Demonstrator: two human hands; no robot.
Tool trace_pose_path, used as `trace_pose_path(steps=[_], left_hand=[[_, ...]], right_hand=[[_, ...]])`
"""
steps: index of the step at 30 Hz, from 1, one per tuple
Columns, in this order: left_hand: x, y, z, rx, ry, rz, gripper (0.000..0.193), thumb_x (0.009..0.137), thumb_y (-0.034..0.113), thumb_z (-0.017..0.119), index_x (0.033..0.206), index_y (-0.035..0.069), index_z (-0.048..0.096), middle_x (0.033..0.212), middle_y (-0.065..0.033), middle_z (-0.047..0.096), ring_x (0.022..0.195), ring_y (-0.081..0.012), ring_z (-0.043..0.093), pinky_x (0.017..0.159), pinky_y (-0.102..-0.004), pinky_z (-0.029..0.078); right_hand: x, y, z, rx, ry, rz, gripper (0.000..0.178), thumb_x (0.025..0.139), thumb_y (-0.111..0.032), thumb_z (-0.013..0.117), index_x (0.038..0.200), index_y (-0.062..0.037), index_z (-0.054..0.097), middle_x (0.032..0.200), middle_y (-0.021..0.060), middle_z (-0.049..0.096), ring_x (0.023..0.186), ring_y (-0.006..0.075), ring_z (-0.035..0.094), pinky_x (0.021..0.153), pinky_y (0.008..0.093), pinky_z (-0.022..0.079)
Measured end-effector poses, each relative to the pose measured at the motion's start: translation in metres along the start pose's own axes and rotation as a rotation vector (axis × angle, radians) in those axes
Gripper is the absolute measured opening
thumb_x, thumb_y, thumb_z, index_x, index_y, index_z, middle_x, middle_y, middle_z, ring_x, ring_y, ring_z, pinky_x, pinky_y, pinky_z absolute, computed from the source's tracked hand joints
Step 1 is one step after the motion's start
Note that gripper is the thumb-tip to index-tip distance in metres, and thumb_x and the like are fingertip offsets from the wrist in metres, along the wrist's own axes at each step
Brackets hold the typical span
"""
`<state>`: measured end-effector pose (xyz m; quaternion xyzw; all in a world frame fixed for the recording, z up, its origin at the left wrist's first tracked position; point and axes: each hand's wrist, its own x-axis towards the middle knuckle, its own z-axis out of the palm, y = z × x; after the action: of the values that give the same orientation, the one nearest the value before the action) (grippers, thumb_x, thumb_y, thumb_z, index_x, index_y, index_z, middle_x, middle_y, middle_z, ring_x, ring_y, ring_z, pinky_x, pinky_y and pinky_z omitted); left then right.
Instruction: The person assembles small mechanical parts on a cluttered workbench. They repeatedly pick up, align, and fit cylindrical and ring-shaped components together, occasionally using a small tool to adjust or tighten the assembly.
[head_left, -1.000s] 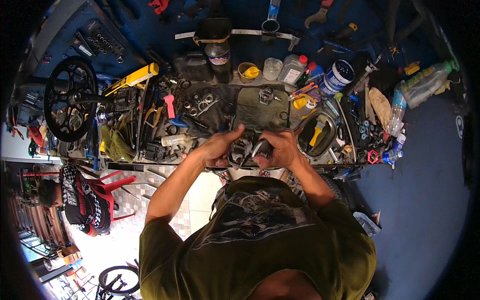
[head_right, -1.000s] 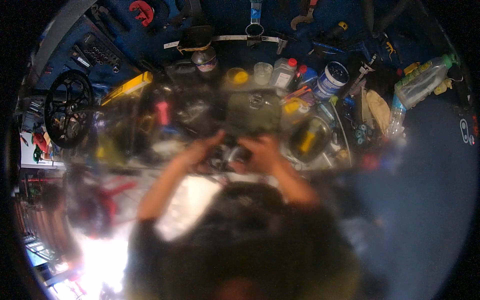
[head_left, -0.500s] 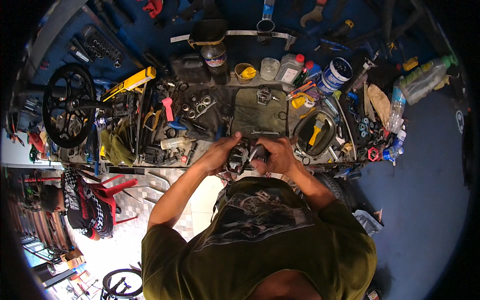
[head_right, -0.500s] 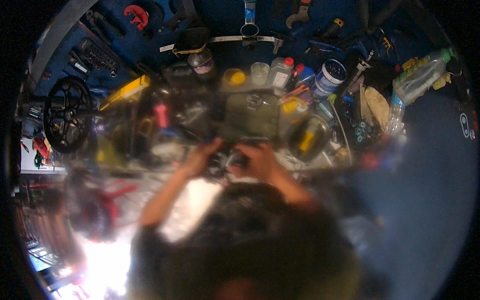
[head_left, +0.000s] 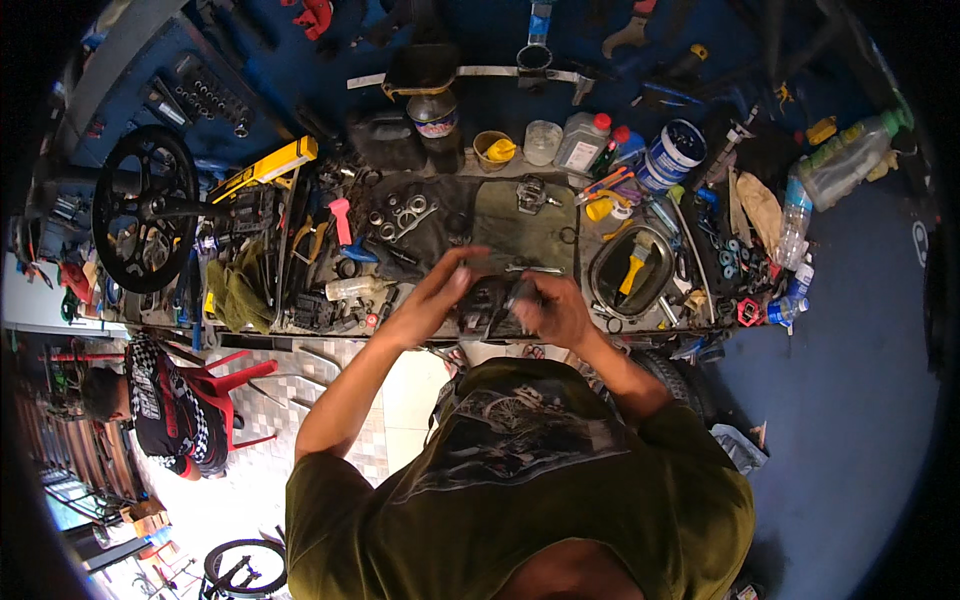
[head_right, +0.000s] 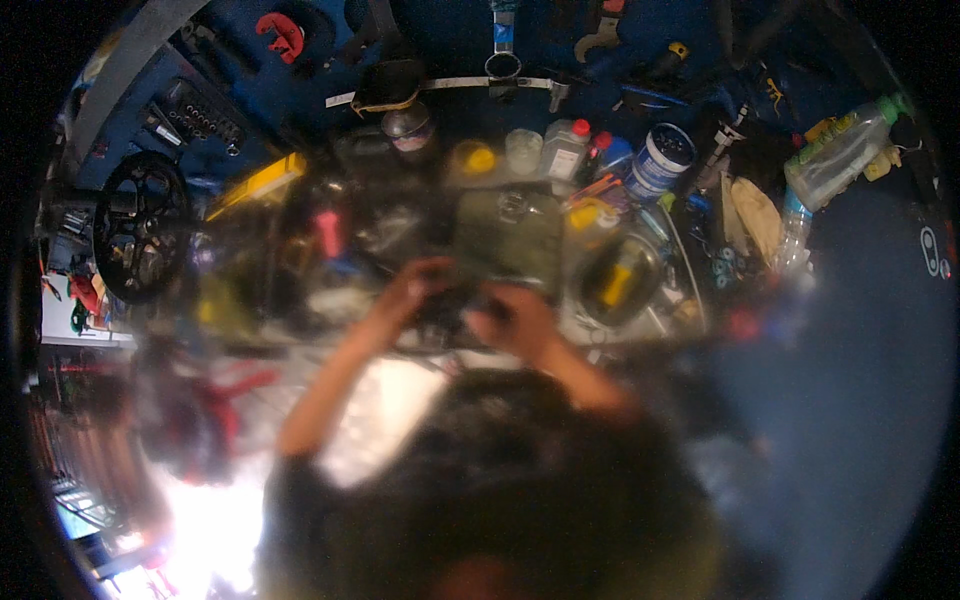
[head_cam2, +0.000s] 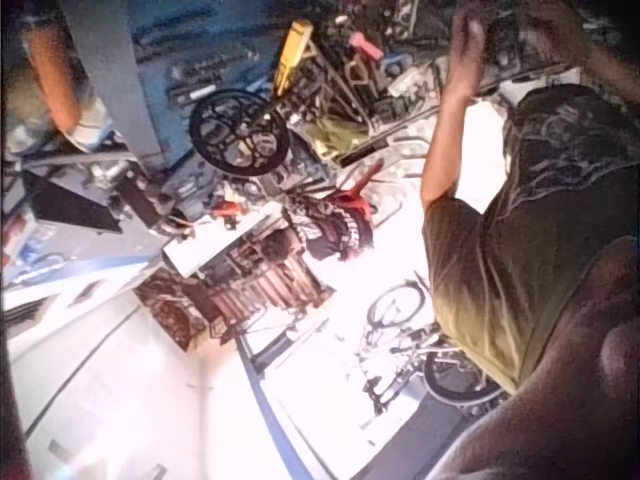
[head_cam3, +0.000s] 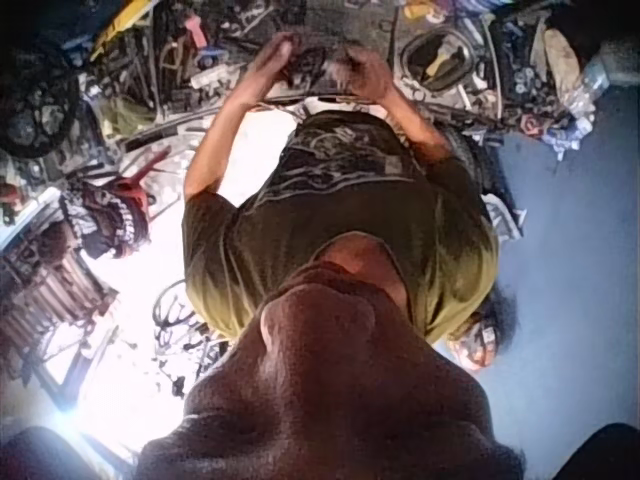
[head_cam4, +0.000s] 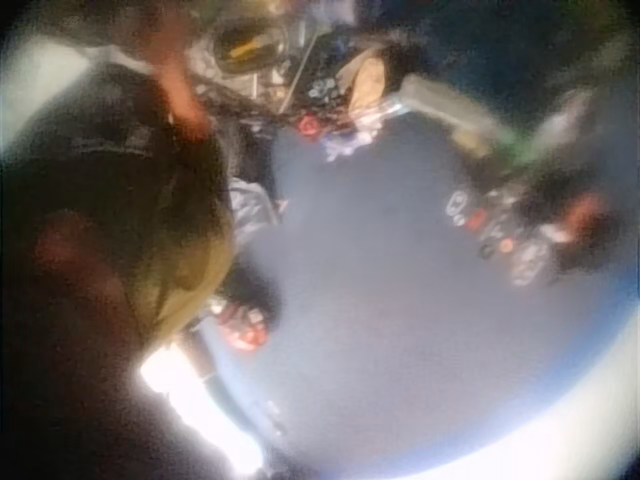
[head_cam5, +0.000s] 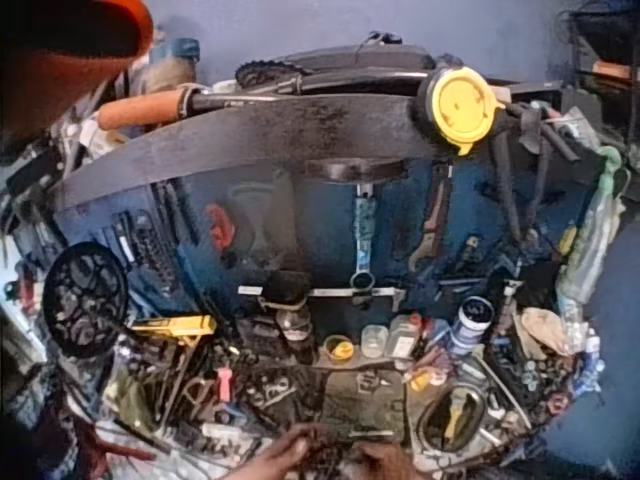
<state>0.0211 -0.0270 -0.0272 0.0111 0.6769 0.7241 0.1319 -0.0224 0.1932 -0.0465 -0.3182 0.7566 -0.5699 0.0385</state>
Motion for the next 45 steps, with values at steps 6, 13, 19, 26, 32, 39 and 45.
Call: trace_pose_path(steps=[6,13,19,26,32,39,45], left_hand=[[-0.007,0.021,0.007,0.452,0.053,0.164,0.048,0.09,0.042,0.063,0.11,-0.001,0.058,0.101,-0.0106,0.066,0.096,-0.0163,0.061,0.081,-0.0293,0.048],[-0.005,0.015,0.006,0.228,0.053,0.24,0.057,0.09,0.048,0.06,0.118,-0.002,0.056,0.103,-0.0097,0.065,0.092,-0.0168,0.063,0.078,-0.0311,0.05],[-0.016,0.031,0.001,0.269,-0.039,-0.096,0.055,0.092,0.047,0.056,0.119,-0.001,0.052,0.093,-0.0081,0.065,0.084,-0.0203,0.063,0.08,-0.033,0.049],[-0.014,0.01,0.002,0.341,0.045,0.309,0.055,0.091,0.045,0.059,0.12,0.0,0.051,0.091,-0.0079,0.066,0.089,-0.0246,0.064,0.083,-0.0349,0.049],[-0.01,-0.005,-0.003,0.038,0.11,-0.129,0.052,0.095,0.05,0.052,0.114,0.001,0.056,0.086,-0.0078,0.068,0.079,-0.0224,0.067,0.072,-0.0343,0.052],[-0.014,0.023,0.001,0.554,0.036,0.469,0.061,0.084,0.039,0.07,0.126,0.0,0.05,0.097,-0.0115,0.067,0.093,-0.0227,0.065,0.083,-0.0342,0.05],[-0.008,0.017,0.001,-0.107,0.079,-0.423,0.053,0.093,0.046,0.058,0.12,0.001,0.056,0.099,-0.0087,0.066,0.096,-0.0169,0.062,0.074,-0.0328,0.051]], right_hand=[[-0.013,0.024,0.009,0.137,0.038,0.17,0.048,0.084,-0.051,0.062,0.078,-0.0033,0.057,0.058,0.0047,0.051,0.043,0.0213,0.049,0.045,0.033,0.039],[-0.002,0.001,0.006,0.085,-0.018,0.116,0.041,0.084,-0.045,0.065,0.084,-0.0045,0.061,0.061,0.0047,0.056,0.052,0.0183,0.057,0.05,0.0326,0.043],[-0.006,0.011,0.013,-0.006,0.016,0.022,0.042,0.08,-0.047,0.067,0.08,-0.0048,0.059,0.061,0.0051,0.056,0.052,0.0218,0.057,0.051,0.0332,0.043],[-0.004,0.007,-0.001,0.041,-0.145,0.365,0.051,0.077,-0.044,0.071,0.109,-0.0054,0.063,0.094,0.0162,0.067,0.083,0.0344,0.065,0.077,0.0415,0.051],[-0.002,-0.001,0.013,-0.198,-0.013,-0.184,0.047,0.082,-0.052,0.062,0.079,-0.0049,0.059,0.058,0.0095,0.054,0.051,0.0244,0.057,0.05,0.0339,0.044],[-0.009,0.047,0.011,0.14,0.004,0.391,0.044,0.082,-0.042,0.067,0.1,-0.0032,0.061,0.084,0.0137,0.063,0.079,0.0284,0.061,0.075,0.0387,0.045],[-0.002,0.001,0.014,-0.124,-0.023,-0.159,0.049,0.084,-0.05,0.064,0.084,-0.0015,0.059,0.061,0.0091,0.053,0.053,0.0218,0.056,0.052,0.0323,0.043]])
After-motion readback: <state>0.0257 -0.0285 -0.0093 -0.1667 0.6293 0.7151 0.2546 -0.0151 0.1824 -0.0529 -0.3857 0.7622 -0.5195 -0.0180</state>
